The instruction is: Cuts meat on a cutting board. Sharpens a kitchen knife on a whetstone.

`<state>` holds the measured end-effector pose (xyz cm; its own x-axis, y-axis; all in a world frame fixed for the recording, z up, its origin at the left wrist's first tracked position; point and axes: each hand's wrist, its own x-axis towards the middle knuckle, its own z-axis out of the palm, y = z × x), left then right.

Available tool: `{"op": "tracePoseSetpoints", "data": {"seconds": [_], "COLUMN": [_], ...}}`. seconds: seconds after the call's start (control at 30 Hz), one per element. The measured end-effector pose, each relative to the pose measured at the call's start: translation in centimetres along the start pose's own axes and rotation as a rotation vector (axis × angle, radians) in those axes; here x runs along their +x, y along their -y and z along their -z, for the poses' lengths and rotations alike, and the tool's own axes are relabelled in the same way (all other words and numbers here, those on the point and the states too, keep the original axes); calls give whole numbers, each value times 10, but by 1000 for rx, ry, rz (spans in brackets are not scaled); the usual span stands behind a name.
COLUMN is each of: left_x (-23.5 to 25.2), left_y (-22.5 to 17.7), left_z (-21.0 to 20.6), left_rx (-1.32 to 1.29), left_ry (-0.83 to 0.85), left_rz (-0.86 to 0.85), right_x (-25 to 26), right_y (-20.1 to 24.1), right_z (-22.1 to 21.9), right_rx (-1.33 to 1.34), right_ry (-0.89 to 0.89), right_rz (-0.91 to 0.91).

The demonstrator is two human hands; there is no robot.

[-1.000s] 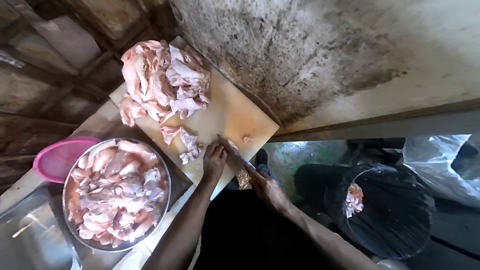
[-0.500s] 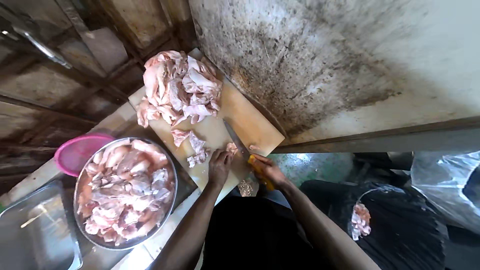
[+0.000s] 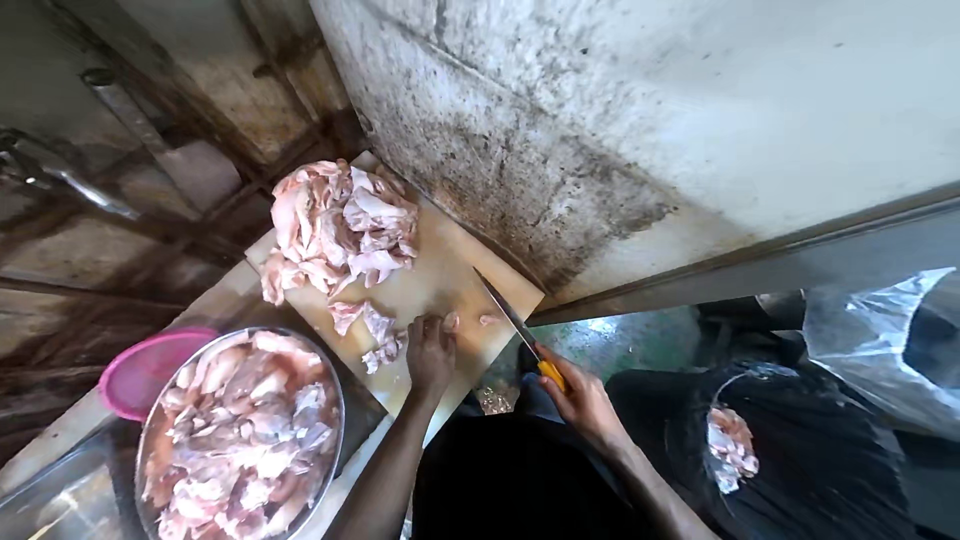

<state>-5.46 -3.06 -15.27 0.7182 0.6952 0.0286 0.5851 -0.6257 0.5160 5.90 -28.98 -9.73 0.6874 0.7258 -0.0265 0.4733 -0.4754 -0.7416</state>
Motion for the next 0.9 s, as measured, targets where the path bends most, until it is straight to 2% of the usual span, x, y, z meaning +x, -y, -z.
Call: {"op": "tracePoseSetpoints", "data": {"seconds": [0.13,0.3,0.4,0.5,0.6,0.67,0.77,0.83,0.9], "left_x": [31,51,53,43,25,7,-25,-50,-68], "left_y": [-22,-26,-18,-4,17,31,37,39,44], "left_z": [10,18,37,67,92,101,105,97,89], "left_rx": [203,247,-34,-347,-566,-425,-64,3,22], "left_ry": [338,499,477,359,240,307,527,486,309], "left_rz": [-11,-6,108,210,245,268,331,380,414], "right_x": [-5,-3,-5,-12,-19,-22,-19,-15,-10], "right_y": [21,40,36,21,1,-9,-12,-7,0], "right_z": [-1,14,18,19,13,3,-19,-30,-40], "right_rx": [-276,-343,-254,-69,-19,-36,-60,-71,-61], "right_ry": [-227,-328,-300,-118,40,118,117,139,175], "right_rz": [87,226,161,-21,-164,-217,-227,-236,-205]}}
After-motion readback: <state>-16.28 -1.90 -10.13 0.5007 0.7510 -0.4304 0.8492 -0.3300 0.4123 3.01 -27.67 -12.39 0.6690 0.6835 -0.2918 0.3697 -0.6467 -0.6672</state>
